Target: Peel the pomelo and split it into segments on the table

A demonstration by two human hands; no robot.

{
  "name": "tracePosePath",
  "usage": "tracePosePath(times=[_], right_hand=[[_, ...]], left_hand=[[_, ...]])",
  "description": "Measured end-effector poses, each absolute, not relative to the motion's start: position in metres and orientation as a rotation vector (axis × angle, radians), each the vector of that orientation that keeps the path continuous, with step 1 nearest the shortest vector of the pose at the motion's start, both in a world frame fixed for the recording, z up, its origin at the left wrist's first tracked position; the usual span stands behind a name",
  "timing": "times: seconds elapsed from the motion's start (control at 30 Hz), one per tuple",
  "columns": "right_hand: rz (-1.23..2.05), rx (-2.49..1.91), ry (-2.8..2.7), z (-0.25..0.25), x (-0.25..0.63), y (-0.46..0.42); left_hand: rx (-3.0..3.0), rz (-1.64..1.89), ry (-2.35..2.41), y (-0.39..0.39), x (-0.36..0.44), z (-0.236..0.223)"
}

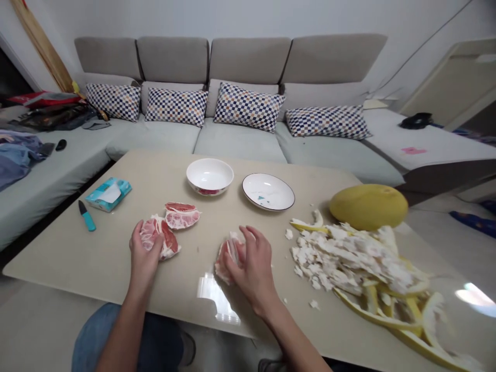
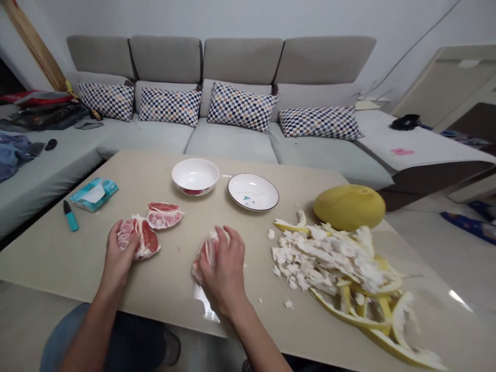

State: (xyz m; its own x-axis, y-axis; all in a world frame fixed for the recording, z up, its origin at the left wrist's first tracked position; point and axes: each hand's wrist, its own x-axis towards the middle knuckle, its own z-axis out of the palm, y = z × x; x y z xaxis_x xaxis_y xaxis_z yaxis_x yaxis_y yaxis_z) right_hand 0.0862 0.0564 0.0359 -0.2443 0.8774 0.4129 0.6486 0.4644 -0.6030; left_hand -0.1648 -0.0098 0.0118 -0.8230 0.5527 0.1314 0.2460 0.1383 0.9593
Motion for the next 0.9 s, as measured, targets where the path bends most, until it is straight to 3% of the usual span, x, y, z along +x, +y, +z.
tracePosePath(times=[0.27, 0.53, 0.73, 0.9], right_hand=[[0.374, -1.32, -2.903, 0.051, 0.013, 0.068], [0.432, -1.436, -2.857, 0.041, -0.012, 0.073], [0.413, -1.466, -2.603, 0.101, 0.031, 0.111], [0.2, -1.761, -2.252, 0.131, 0.094, 0.2]], left_hand=[[0.773, 1.729, 2.362, -0.013, -0.175, 0.015], [1.263, 1.86, 2.577, -0.017, -0.159, 0.034], [1.726, 2.087, 2.537, -0.028, -0.135, 0.046], [2.102, 1.921, 2.178, -0.028, -0.112, 0.042]])
